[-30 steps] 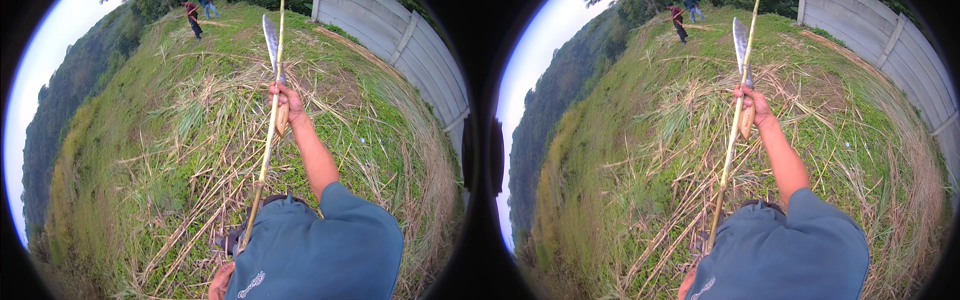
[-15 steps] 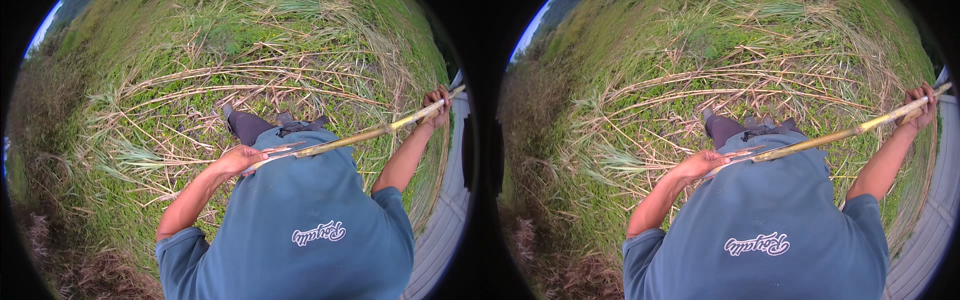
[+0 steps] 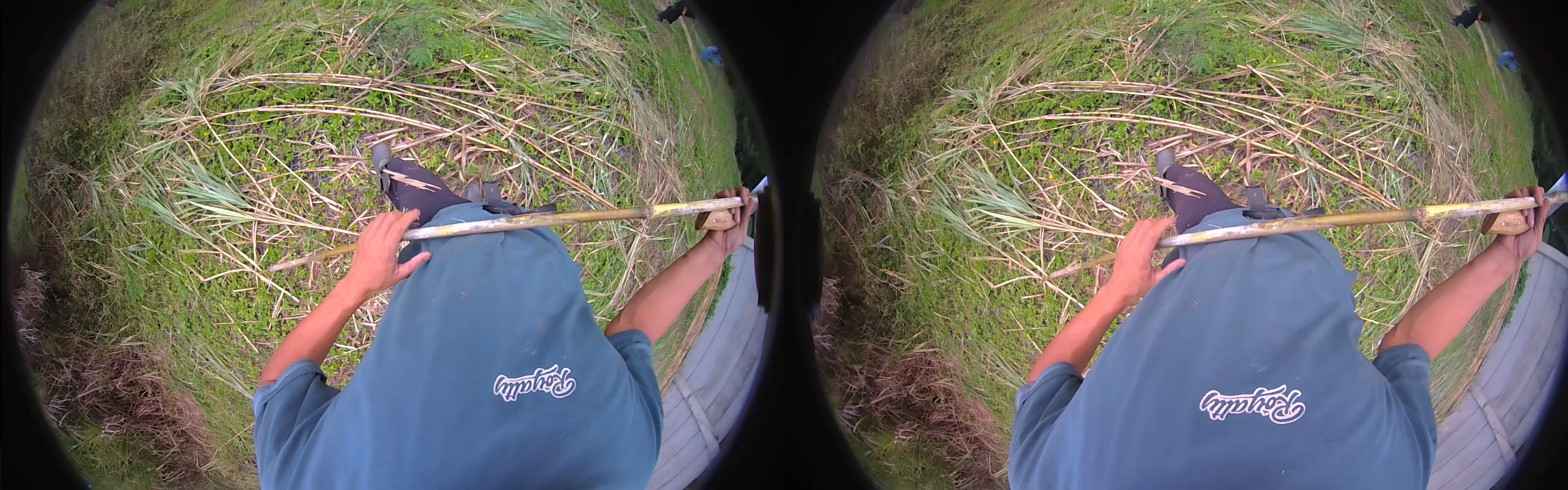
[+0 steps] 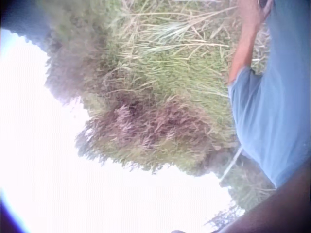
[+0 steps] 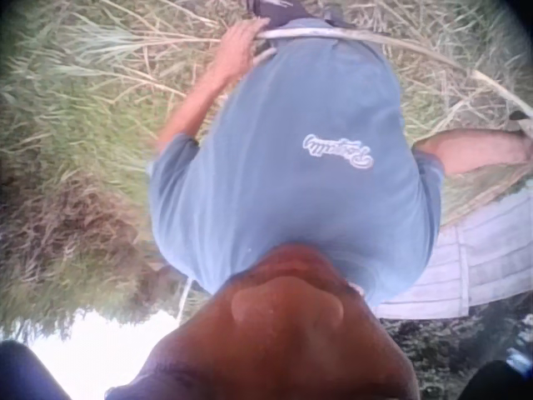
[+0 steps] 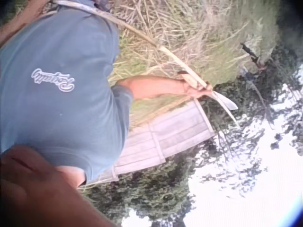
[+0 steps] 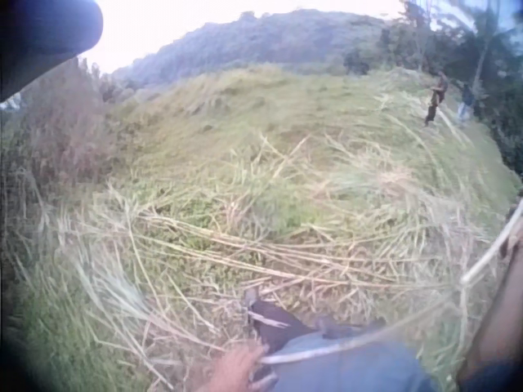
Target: The person uses a machete to strip the outer layers from long, thin stalks and then cuts them into shorter segments. The person repeatedly picks up stalks from the ground, scrapes them with the blade, and chops them into pieces, leaving the debris on the grassy slope.
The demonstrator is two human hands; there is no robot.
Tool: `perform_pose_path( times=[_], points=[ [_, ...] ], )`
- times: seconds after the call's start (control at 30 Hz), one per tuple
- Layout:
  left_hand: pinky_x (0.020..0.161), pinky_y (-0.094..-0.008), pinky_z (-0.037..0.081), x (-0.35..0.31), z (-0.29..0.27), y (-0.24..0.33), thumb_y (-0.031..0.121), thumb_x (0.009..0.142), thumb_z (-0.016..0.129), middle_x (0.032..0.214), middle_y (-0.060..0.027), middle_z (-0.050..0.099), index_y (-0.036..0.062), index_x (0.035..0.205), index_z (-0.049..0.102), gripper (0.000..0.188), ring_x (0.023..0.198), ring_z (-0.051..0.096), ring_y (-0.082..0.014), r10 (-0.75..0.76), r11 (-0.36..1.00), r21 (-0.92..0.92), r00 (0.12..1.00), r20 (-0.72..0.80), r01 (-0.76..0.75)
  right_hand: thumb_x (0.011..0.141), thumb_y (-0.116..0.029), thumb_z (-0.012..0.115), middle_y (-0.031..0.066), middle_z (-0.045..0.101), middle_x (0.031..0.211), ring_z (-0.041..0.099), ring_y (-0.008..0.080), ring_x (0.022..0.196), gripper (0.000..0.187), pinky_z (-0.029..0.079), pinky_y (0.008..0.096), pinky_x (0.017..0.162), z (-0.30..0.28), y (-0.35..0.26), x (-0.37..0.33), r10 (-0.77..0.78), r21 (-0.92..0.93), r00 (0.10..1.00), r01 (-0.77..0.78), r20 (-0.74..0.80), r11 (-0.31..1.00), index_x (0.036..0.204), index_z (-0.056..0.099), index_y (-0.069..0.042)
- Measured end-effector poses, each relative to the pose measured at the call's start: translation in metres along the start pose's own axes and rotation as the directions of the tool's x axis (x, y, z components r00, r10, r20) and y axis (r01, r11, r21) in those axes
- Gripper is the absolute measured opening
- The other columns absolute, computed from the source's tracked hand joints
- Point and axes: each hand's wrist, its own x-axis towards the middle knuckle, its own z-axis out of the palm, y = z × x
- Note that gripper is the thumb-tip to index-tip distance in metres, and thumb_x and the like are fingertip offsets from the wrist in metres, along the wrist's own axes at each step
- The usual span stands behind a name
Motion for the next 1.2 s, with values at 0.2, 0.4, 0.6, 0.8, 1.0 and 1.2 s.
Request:
perform_pose_path(
  times=[0.2,0.4,0.6,0.8,1.0,1.2],
  points=[
    [0.070,-0.0389,0.048,-0.020,0.043,-0.041,0.010,0.073,0.076,0.092,-0.0094,0.058,0.0062,0.105,0.057,0.037,0.083,0.059,-0.0275,0.022,0.964,0.261,0.966,-0.256,0.047,0.099,-0.009,0.051,0.0072,0.052,0.080,0.043,0.0094,0.055,0.014,0.041,0.0245,0.059,-0.009,-0.010,0.024,-0.028,-0.124,0.983,0.005,-0.182,0.992,0.102,0.048,0.005],
    [0.052,-0.0400,0.050,0.007,0.005,-0.060,0.027,0.081,0.074,0.066,-0.0094,0.060,0.0114,0.089,0.058,0.023,0.056,0.061,-0.0275,-0.141,0.964,0.228,0.990,-0.014,0.141,0.097,-0.010,0.059,0.0062,0.055,0.075,0.047,0.0067,0.056,0.021,0.045,0.0207,0.056,-0.008,0.002,0.045,-0.103,-0.309,0.947,0.005,-0.304,0.951,0.101,0.057,0.010],
    [0.056,-0.0486,0.044,0.027,-0.037,-0.050,0.046,0.091,0.061,0.056,-0.0173,0.055,0.0056,0.082,0.060,0.041,0.055,0.056,-0.0382,-0.249,0.968,0.072,0.889,0.385,0.240,0.096,-0.010,0.059,0.0093,0.060,0.080,0.047,0.0062,0.052,0.015,0.047,0.0217,0.053,-0.004,0.015,0.017,-0.096,-0.318,0.958,0.005,-0.270,0.948,0.098,0.056,0.005],
    [0.054,-0.0474,0.044,0.024,-0.032,-0.027,0.048,0.094,0.058,0.053,-0.0197,0.053,0.0018,0.082,0.062,0.048,0.052,0.055,-0.0386,-0.195,0.964,-0.053,0.832,0.519,0.259,0.097,-0.009,0.057,0.0086,0.060,0.084,0.047,0.0049,0.052,0.012,0.048,0.0205,0.051,0.002,0.005,-0.010,-0.106,-0.303,0.945,0.008,-0.310,0.953,0.099,0.050,0.001],
    [0.050,-0.0418,0.044,0.012,0.000,-0.036,0.022,0.098,0.055,0.056,-0.0174,0.055,-0.0007,0.073,0.062,0.035,0.048,0.054,-0.0326,-0.138,0.949,-0.250,0.965,0.221,0.193,0.095,-0.012,0.061,0.0043,0.058,0.072,0.048,0.0072,0.052,0.019,0.047,0.0197,0.049,-0.009,-0.013,-0.026,-0.221,-0.409,0.856,0.012,-0.468,0.913,0.099,0.059,0.007],
    [0.062,-0.0332,0.056,0.040,0.008,-0.003,0.017,0.084,0.072,0.086,-0.0041,0.064,0.0067,0.109,0.066,0.028,0.072,0.065,-0.0256,0.291,0.952,-0.092,0.957,-0.019,-0.291,0.095,-0.012,0.062,0.0042,0.059,0.073,0.051,0.0090,0.053,0.020,0.047,0.0197,0.048,-0.041,-0.026,-0.040,-0.225,-0.418,0.821,-0.018,-0.524,0.908,0.101,0.061,0.006]
  ],
)
